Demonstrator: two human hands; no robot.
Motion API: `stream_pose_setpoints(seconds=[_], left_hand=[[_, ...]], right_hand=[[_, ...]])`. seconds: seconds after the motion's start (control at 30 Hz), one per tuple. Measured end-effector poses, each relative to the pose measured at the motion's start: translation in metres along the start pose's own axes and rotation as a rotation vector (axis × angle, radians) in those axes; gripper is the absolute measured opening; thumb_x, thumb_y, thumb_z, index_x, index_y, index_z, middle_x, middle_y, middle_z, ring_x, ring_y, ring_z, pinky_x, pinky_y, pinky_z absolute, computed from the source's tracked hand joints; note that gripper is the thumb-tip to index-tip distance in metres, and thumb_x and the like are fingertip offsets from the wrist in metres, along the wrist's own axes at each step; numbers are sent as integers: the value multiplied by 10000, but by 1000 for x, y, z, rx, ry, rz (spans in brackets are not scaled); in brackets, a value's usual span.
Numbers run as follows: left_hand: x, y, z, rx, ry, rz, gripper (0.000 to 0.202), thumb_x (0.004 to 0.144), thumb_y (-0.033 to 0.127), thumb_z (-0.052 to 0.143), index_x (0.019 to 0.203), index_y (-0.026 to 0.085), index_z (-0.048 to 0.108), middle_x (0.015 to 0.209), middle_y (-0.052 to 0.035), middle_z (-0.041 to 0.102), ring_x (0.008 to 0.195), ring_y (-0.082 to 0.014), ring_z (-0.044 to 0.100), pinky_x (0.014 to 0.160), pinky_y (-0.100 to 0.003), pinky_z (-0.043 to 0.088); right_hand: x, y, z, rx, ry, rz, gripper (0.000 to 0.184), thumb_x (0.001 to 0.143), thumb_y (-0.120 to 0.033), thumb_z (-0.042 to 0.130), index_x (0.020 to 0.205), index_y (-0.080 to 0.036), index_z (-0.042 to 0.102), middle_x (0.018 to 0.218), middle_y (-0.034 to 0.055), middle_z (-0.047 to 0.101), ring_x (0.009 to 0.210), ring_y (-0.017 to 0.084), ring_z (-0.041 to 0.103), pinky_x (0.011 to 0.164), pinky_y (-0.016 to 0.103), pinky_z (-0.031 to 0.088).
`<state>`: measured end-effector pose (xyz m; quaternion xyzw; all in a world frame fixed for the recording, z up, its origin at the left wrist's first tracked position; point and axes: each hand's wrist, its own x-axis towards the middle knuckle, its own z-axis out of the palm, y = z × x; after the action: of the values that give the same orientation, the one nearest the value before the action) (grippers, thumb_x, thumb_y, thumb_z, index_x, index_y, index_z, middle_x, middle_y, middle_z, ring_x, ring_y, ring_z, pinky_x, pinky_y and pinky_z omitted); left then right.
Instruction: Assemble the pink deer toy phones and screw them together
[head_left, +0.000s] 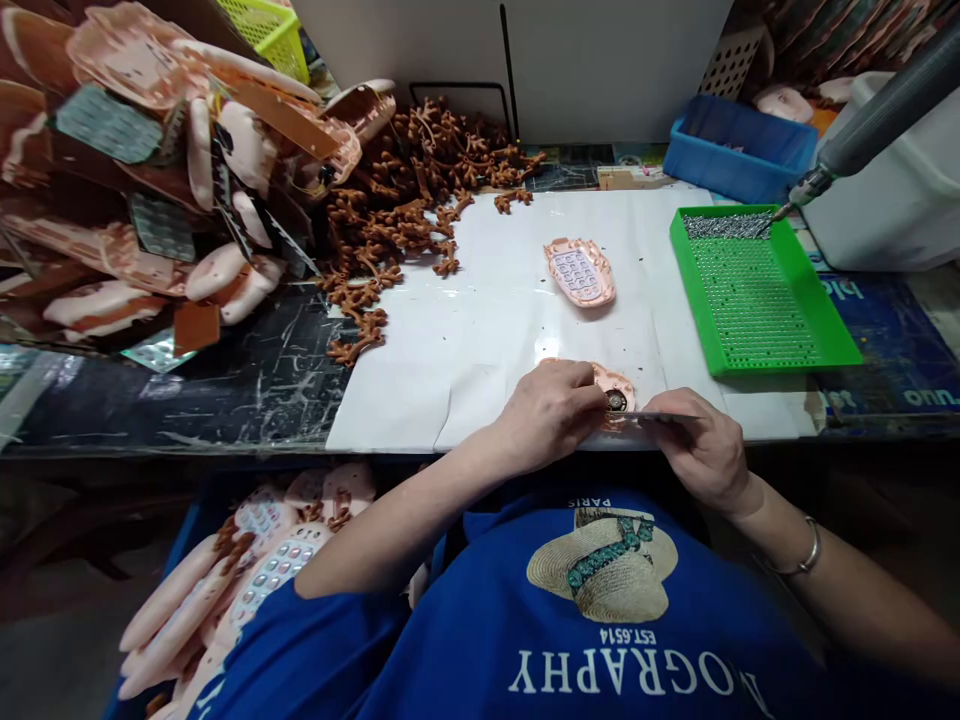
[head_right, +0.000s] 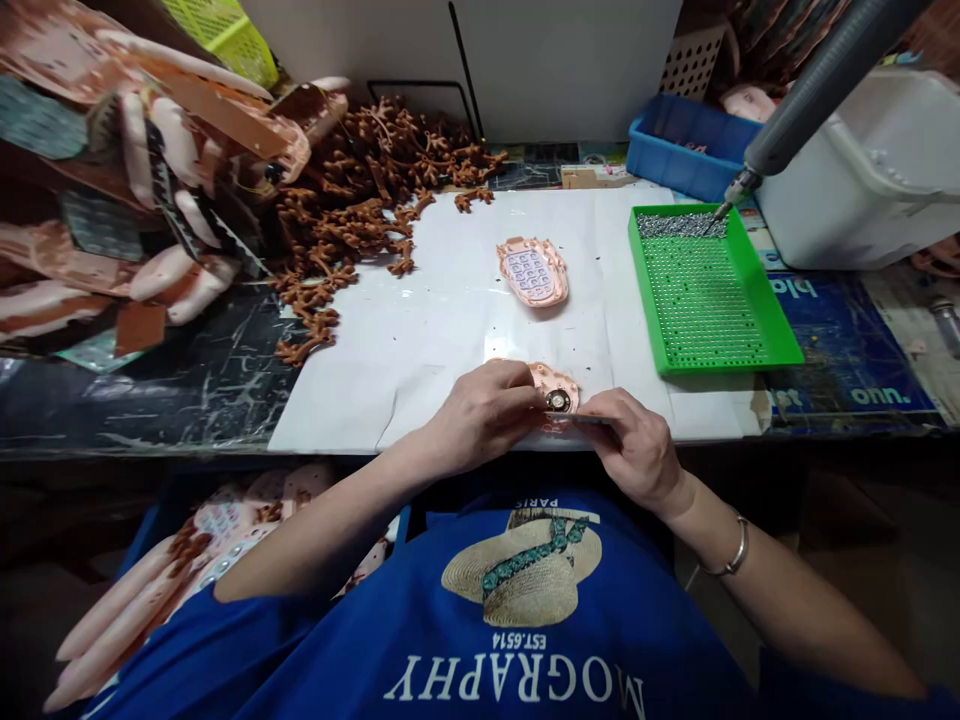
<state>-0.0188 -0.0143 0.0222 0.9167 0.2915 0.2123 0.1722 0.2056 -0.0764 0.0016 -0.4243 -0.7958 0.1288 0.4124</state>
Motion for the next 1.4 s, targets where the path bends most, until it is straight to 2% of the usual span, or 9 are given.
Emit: stream_pose_setpoints(seconds=[0.2, 0.47, 0.7, 0.8, 0.9, 1.03, 1.17, 1.27, 1.4], left_hand=[[1, 0, -8, 0, -71, 69, 244, 973, 238, 466, 933, 149, 690, 890, -83, 630, 838, -196, 578, 767, -331, 463], [-1, -7, 1, -69, -14, 17, 185, 964, 236, 542, 934, 164, 710, 863, -59, 641, 808, -175, 591, 720, -299, 449], [0, -1, -1, -93, 52, -30, 218, 989, 255, 509, 1045, 132, 680, 870, -60, 645, 789, -166, 574, 710, -281, 441], [1, 0, -1, -49, 45, -6, 233, 988, 241, 506, 1127, 163, 676, 871, -54, 644, 778, -168, 571, 690, -280, 424], [1, -2, -1, -45, 20, -6, 198, 979, 258, 531, 982, 182, 715, 797, -35, 612, 748, -162, 568, 666, -273, 415], [-1, -3, 4, -7, 40, 14, 221, 988, 268, 516, 950, 180, 715, 847, -53, 632, 804, -174, 586, 731, -296, 452], [-4, -3, 7, 123, 51, 58, 233, 985, 230, 499, 942, 179, 722, 847, -64, 617, 814, -187, 557, 762, -323, 448], [-4, -5, 7, 84, 50, 54, 243, 989, 249, 496, 937, 183, 724, 847, -62, 610, 793, -178, 539, 737, -316, 429], [-4, -10, 6, -16, 46, 32, 199, 975, 277, 541, 962, 207, 726, 882, -46, 609, 834, -171, 554, 791, -313, 418]], right_hand=[[-12, 7, 3, -83, 8, -162, 258, 917, -115, 521, 1164, -173, 569, 974, 107, 693, 912, 204, 679, 761, 314, 592], [-3, 0, 0, -43, -20, -3, 222, 907, -102, 544, 1075, -243, 585, 885, 50, 693, 831, 185, 686, 732, 316, 596], [-8, 7, 3, -205, -46, -301, 363, 897, -127, 539, 1259, -148, 509, 1056, 175, 708, 1016, 244, 705, 748, 341, 638], [-8, 8, 3, -232, -48, -332, 361, 903, -135, 540, 1261, -115, 503, 1046, 199, 713, 1013, 255, 711, 740, 345, 643], [-8, 8, 2, -204, -55, -316, 348, 910, -141, 530, 1256, -121, 502, 1047, 192, 709, 1012, 252, 709, 742, 344, 639], [-6, 5, 1, -81, -63, -155, 287, 929, -131, 498, 1205, -205, 523, 1030, 117, 713, 959, 211, 712, 763, 330, 623], [6, 3, -1, 78, -34, 286, 253, 909, -178, 600, 1149, -234, 540, 905, 24, 716, 747, 157, 702, 678, 278, 585], [19, 5, -3, 302, -115, 565, 203, 903, -290, 637, 1077, -216, 563, 758, -26, 658, 584, 114, 607, 545, 238, 513], [28, 9, -5, 486, -200, 648, 176, 938, -336, 591, 1064, -215, 568, 696, -57, 577, 512, 70, 492, 469, 199, 414]])
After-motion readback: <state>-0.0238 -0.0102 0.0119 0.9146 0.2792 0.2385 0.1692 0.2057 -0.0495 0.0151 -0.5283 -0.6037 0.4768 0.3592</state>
